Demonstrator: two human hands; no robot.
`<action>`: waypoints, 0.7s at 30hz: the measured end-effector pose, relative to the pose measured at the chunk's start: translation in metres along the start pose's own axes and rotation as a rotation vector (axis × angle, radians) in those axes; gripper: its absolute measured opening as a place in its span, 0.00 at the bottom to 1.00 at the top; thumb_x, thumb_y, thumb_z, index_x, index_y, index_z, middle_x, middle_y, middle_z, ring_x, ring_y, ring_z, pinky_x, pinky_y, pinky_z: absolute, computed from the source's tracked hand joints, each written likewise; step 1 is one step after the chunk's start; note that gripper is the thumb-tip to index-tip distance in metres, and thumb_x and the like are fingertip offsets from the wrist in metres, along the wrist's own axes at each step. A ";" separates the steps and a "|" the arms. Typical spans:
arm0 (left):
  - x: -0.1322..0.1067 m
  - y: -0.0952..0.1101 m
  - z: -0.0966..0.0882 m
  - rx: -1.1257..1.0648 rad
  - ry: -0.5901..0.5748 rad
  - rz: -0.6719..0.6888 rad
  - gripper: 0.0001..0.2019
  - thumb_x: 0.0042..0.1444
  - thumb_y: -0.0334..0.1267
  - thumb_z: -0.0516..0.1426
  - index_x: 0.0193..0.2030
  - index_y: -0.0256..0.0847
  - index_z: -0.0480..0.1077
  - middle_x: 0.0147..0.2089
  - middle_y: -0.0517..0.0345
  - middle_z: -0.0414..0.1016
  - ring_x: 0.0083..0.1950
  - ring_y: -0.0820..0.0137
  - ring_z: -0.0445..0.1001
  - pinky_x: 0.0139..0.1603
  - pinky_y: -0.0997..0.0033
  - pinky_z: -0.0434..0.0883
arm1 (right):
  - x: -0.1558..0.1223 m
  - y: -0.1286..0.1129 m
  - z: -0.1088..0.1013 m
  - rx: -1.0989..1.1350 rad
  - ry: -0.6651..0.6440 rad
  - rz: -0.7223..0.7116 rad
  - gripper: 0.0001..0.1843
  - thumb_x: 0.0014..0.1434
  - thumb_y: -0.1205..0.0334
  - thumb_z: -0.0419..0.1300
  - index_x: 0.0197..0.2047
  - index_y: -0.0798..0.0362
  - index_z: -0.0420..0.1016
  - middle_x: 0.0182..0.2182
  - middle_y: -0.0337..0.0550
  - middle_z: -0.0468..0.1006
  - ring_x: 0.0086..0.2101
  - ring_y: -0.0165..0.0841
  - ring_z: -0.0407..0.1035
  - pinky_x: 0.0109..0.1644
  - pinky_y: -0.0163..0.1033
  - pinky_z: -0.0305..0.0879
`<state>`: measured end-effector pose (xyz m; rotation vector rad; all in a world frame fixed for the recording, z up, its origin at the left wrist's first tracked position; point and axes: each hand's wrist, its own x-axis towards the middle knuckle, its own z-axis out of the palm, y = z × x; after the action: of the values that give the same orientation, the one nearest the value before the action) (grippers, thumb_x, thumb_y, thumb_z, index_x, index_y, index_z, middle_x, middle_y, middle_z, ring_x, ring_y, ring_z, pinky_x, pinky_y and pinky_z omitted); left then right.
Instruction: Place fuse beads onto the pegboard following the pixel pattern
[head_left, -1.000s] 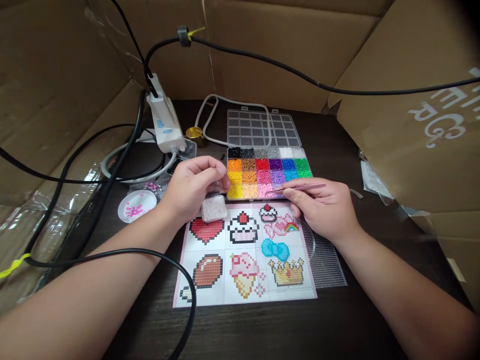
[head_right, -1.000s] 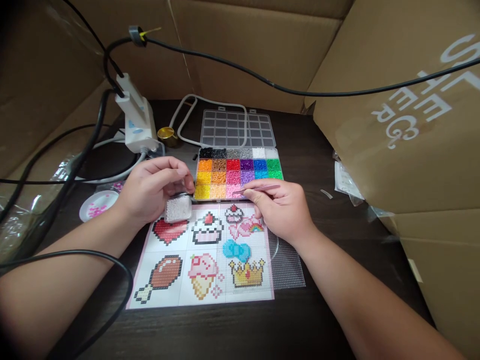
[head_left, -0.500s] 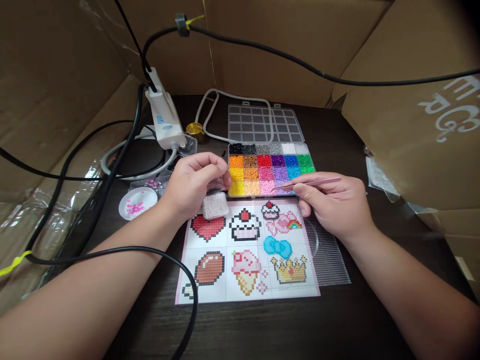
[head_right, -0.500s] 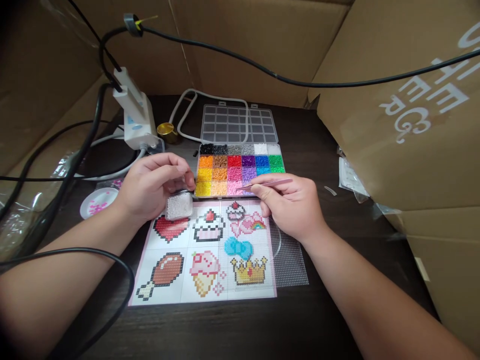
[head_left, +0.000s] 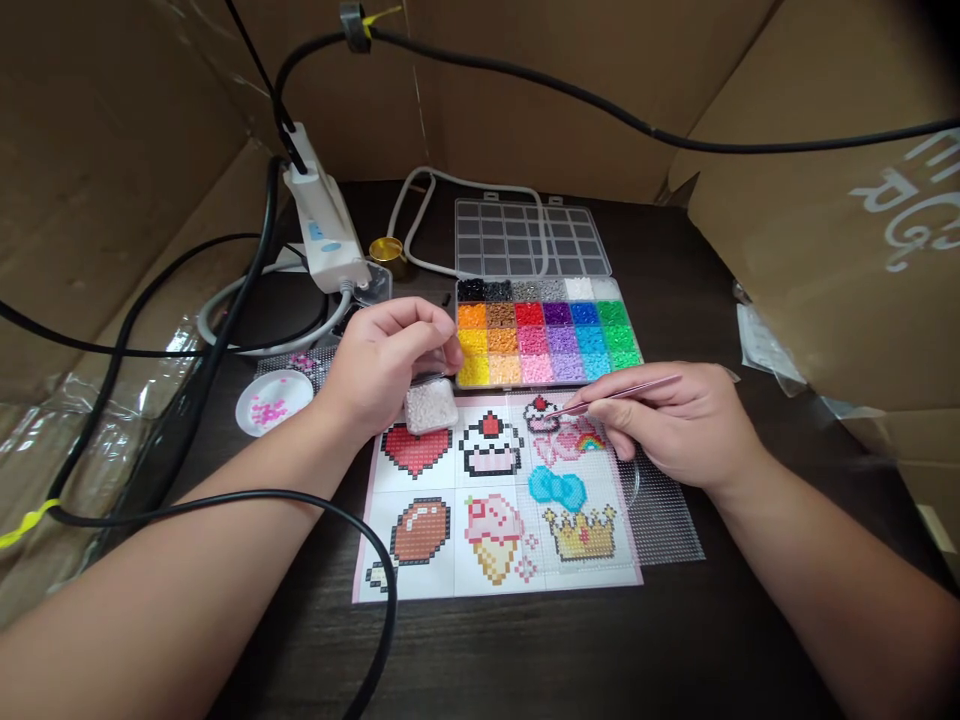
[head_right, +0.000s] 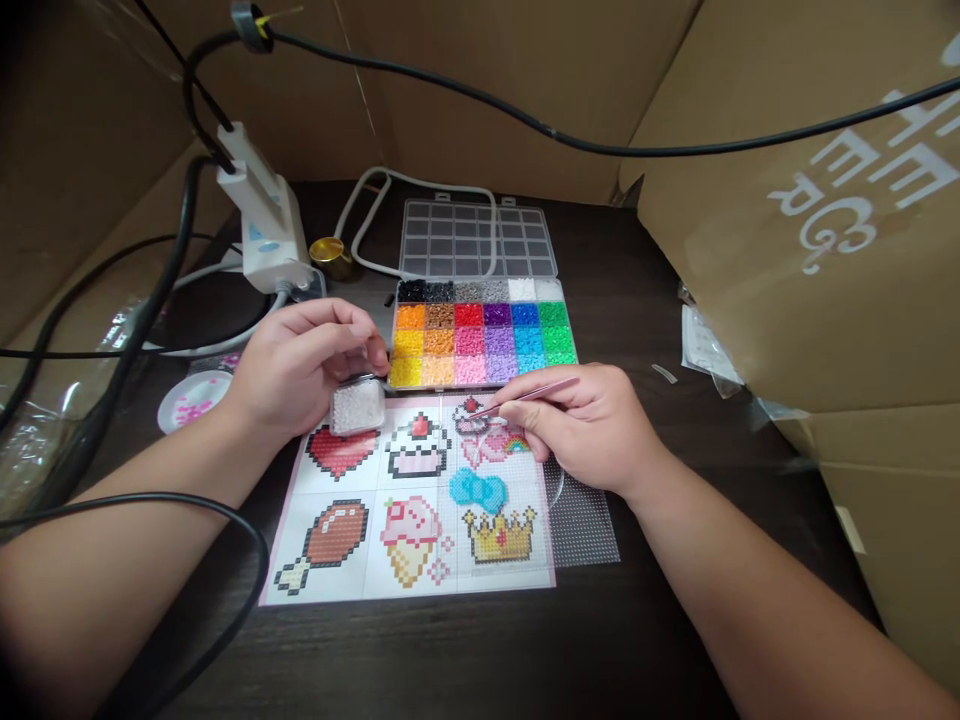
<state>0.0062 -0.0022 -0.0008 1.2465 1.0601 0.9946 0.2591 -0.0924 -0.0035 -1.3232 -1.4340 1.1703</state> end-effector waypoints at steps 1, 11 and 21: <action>0.000 0.000 0.000 0.005 0.003 -0.001 0.03 0.50 0.35 0.60 0.28 0.39 0.72 0.25 0.58 0.76 0.26 0.72 0.75 0.31 0.72 0.74 | 0.000 0.000 0.000 0.002 0.002 0.000 0.07 0.58 0.63 0.67 0.36 0.57 0.85 0.15 0.38 0.73 0.17 0.25 0.65 0.22 0.31 0.64; 0.000 -0.001 0.000 0.024 0.008 0.011 0.02 0.50 0.33 0.60 0.28 0.40 0.72 0.25 0.58 0.76 0.26 0.72 0.76 0.31 0.72 0.75 | 0.001 0.001 0.000 -0.005 -0.016 0.016 0.06 0.59 0.62 0.66 0.37 0.53 0.86 0.14 0.36 0.72 0.17 0.26 0.65 0.22 0.32 0.64; 0.000 -0.001 -0.001 -0.013 -0.002 0.002 0.02 0.49 0.33 0.60 0.27 0.40 0.72 0.24 0.59 0.76 0.26 0.72 0.75 0.30 0.72 0.74 | 0.001 0.004 -0.001 -0.012 0.003 -0.009 0.07 0.60 0.62 0.67 0.37 0.55 0.86 0.14 0.36 0.71 0.16 0.25 0.65 0.21 0.31 0.63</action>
<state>0.0057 -0.0021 -0.0016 1.2379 1.0492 1.0002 0.2610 -0.0916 -0.0066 -1.3246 -1.4456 1.1554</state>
